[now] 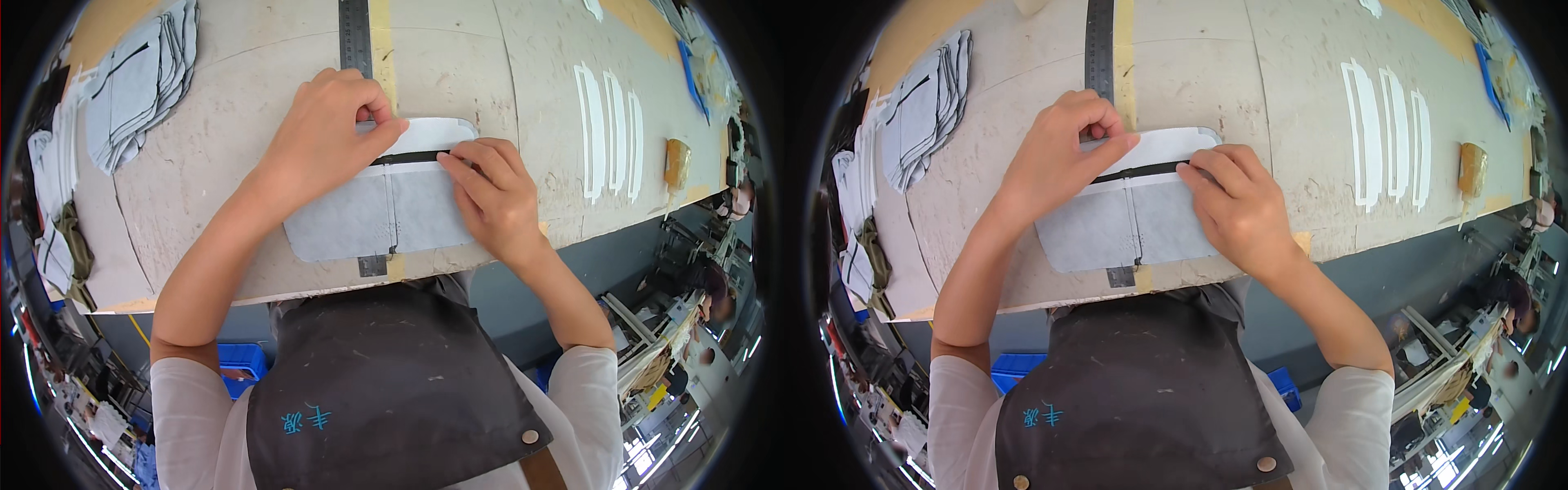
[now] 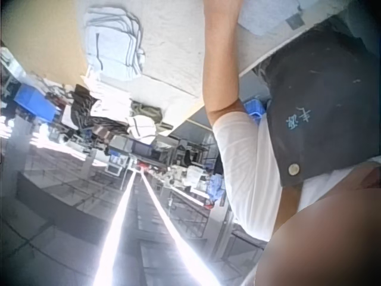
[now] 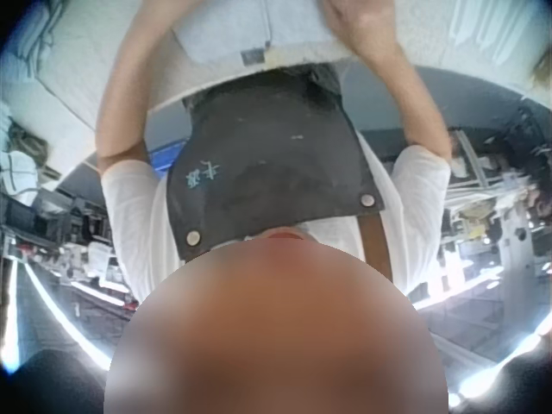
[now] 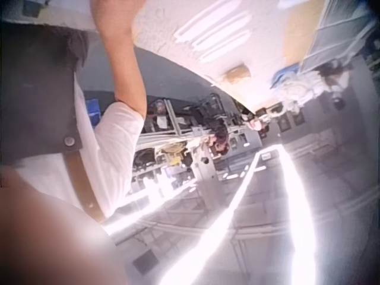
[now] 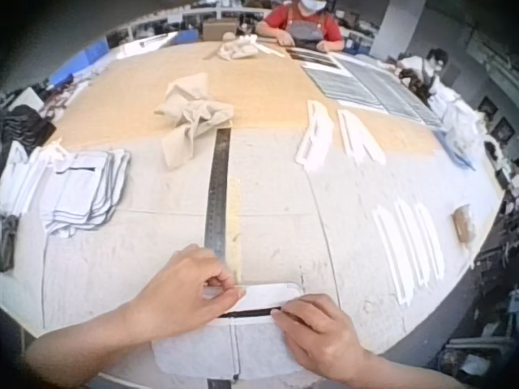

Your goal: Assembling fabric or leather bag components by lining up panels and applying adhesive strips.

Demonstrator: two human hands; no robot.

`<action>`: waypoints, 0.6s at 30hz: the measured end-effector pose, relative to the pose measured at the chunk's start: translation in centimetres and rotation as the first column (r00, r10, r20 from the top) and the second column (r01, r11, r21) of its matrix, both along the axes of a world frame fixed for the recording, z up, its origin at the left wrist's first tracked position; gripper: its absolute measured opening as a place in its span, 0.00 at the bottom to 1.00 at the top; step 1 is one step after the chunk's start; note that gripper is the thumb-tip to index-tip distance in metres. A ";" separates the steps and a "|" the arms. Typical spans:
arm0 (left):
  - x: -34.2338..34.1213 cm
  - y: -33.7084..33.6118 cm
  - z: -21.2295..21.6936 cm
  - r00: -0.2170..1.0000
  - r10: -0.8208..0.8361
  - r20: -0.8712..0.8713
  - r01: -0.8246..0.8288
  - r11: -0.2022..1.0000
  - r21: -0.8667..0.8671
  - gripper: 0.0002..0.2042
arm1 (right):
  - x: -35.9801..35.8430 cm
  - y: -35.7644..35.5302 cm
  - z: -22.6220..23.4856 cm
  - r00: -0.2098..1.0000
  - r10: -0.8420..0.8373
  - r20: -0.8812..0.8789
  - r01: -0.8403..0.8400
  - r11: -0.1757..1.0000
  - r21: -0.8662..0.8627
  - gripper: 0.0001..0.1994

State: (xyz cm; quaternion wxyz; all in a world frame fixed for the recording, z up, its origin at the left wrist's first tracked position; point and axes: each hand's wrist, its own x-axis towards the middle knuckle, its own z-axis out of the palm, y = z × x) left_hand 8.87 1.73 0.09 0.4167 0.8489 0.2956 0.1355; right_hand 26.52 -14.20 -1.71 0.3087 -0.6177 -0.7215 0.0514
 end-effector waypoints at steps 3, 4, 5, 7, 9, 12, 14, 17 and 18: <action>0.6 0.0 0.0 0.999 -0.015 -0.029 0.016 0.999 0.050 0.09 | -0.3 -0.1 -0.3 0.999 -0.019 0.035 0.017 0.999 0.035 0.18; 0.8 -0.1 0.0 0.999 -0.019 -0.030 0.021 0.999 0.044 0.10 | -0.4 -0.1 -0.3 0.999 -0.020 0.047 0.018 0.999 0.044 0.18; 1.0 -0.1 -0.1 0.999 -0.023 -0.031 0.024 0.999 0.039 0.10 | -0.5 -0.1 -0.4 0.999 -0.020 0.045 0.018 0.999 0.045 0.18; 1.5 -0.5 -0.3 0.999 -0.021 -0.026 0.023 0.998 0.063 0.10 | -0.6 -0.1 -0.5 0.998 -0.021 0.064 0.017 0.998 0.066 0.17; 2.0 -0.6 -0.4 1.000 -0.022 -0.021 0.023 0.996 0.086 0.10 | -0.6 -0.1 -0.5 0.997 -0.024 0.070 0.019 0.997 0.074 0.17; 2.5 -0.5 -0.5 1.000 -0.015 0.002 0.015 0.996 0.087 0.09 | -0.6 -0.1 -0.6 0.997 -0.027 0.079 0.020 0.996 0.084 0.17; 2.6 -0.3 -0.8 1.000 -0.008 0.029 0.005 0.993 0.121 0.09 | -0.6 -0.1 -0.7 0.996 -0.029 0.080 0.022 0.996 0.085 0.17; 2.7 -0.3 -1.0 1.000 -0.009 0.009 0.008 0.989 0.146 0.09 | -0.6 -0.1 -0.7 0.996 -0.026 0.081 0.019 0.996 0.086 0.17; 2.7 -0.3 -1.1 1.000 -0.012 0.009 0.010 0.989 0.145 0.09 | -0.6 -0.1 -0.7 0.996 -0.028 0.079 0.022 0.997 0.080 0.16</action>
